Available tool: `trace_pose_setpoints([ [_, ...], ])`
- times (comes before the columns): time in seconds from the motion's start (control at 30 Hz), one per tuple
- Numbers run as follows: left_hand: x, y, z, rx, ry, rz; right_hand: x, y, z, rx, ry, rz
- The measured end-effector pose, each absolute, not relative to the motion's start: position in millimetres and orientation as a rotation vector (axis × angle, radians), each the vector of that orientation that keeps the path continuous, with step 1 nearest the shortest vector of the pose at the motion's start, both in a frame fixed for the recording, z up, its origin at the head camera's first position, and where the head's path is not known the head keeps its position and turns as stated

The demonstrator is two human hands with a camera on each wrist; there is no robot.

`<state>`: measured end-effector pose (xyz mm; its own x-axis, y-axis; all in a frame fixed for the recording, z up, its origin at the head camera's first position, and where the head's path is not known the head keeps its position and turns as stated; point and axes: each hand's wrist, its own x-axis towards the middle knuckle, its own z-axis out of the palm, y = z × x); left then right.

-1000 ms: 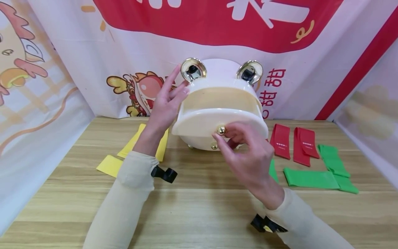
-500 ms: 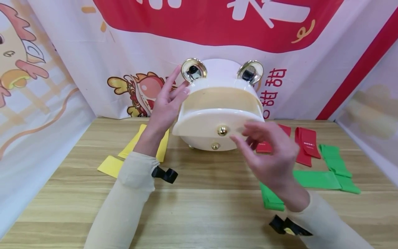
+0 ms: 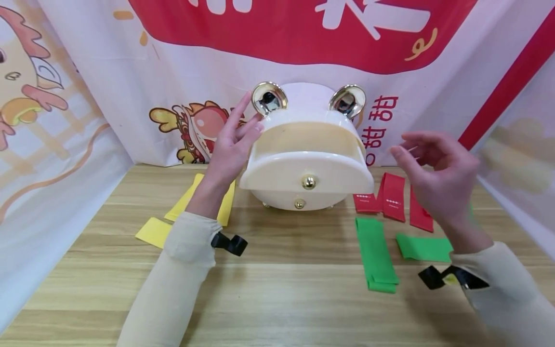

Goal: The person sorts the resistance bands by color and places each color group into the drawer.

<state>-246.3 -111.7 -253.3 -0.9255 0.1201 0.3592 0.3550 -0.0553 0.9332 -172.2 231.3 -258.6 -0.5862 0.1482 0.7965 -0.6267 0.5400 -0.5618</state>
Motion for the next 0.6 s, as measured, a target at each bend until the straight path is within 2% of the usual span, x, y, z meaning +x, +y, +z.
trace_pose_setpoints([
  [0.6, -247, -111, -253, -0.543, -2.041, -2.082, -264, 319, -296, 0.031, -2.493, 1.274],
])
